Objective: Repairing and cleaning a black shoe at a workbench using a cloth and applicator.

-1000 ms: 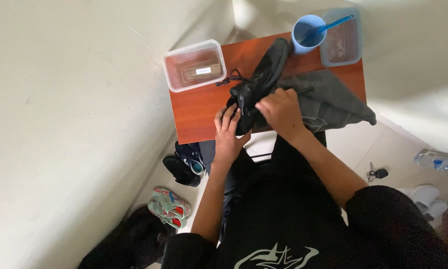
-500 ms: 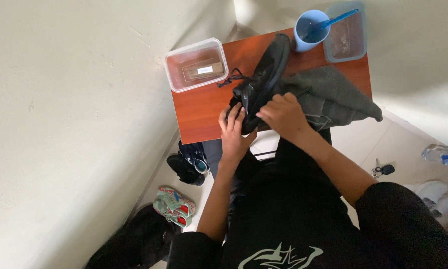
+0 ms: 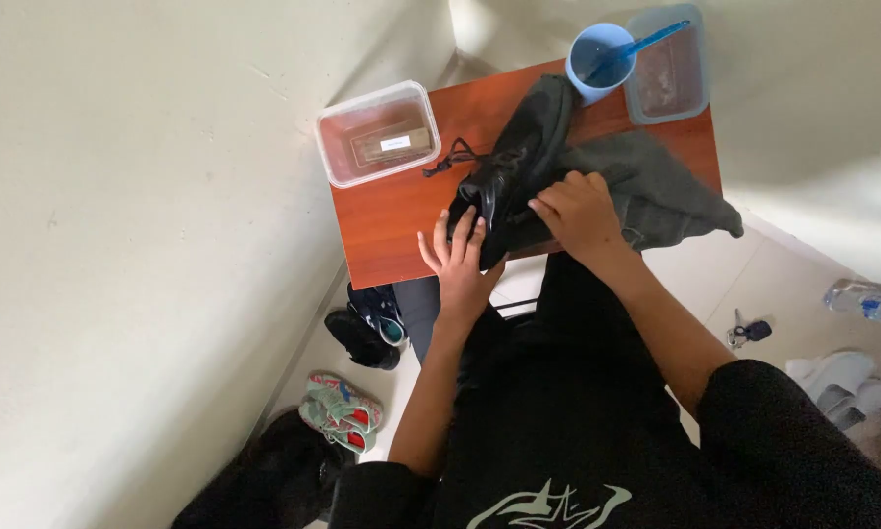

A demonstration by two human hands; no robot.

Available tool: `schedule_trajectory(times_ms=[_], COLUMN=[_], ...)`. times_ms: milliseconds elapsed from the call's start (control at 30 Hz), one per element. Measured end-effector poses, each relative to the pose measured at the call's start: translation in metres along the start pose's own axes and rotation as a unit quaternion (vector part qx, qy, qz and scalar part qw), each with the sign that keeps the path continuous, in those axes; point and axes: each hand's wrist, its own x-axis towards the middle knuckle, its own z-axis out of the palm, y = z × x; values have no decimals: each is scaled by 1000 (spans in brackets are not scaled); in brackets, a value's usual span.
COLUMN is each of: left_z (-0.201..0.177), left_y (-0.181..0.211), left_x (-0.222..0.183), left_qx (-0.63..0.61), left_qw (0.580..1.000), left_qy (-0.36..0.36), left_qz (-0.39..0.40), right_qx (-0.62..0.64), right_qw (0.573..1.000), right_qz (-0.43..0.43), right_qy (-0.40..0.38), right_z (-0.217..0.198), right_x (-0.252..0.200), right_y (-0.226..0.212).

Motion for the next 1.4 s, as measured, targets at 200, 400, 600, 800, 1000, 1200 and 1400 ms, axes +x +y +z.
schedule_trajectory(times_ms=[200,400,600,800,1000,1200,1400], left_z=[5,0,2,-2,-3,6,5], left_y=[-11,-6,-16,-10,-18,-26,-40], left_x=[-1,1,1,5,4,5,6], left_qx=[-18,-35,-37,-59,-59,-51,-104], left_qw=[1000,998,997,993,994,993,989], left_qy=[-8,-11,-13,-37,-29,4,3], left_qz=[-21,-46,-61,-96,-87,-108,-103], right_qx=[75,16,106,59,72,93,44], right_qw=[993,1000,993,998,997,996,998], right_qz=[-90,7,-48,-23,-26,-19,37], right_qy=[23,-19,2,-19,-21,-3,10], right_z=[-5,9,-1,3,15,5,5], right_x=[5,6,11,14,9,17,36], right_y=[-49,-1,-43,-22,-12,-49,-34])
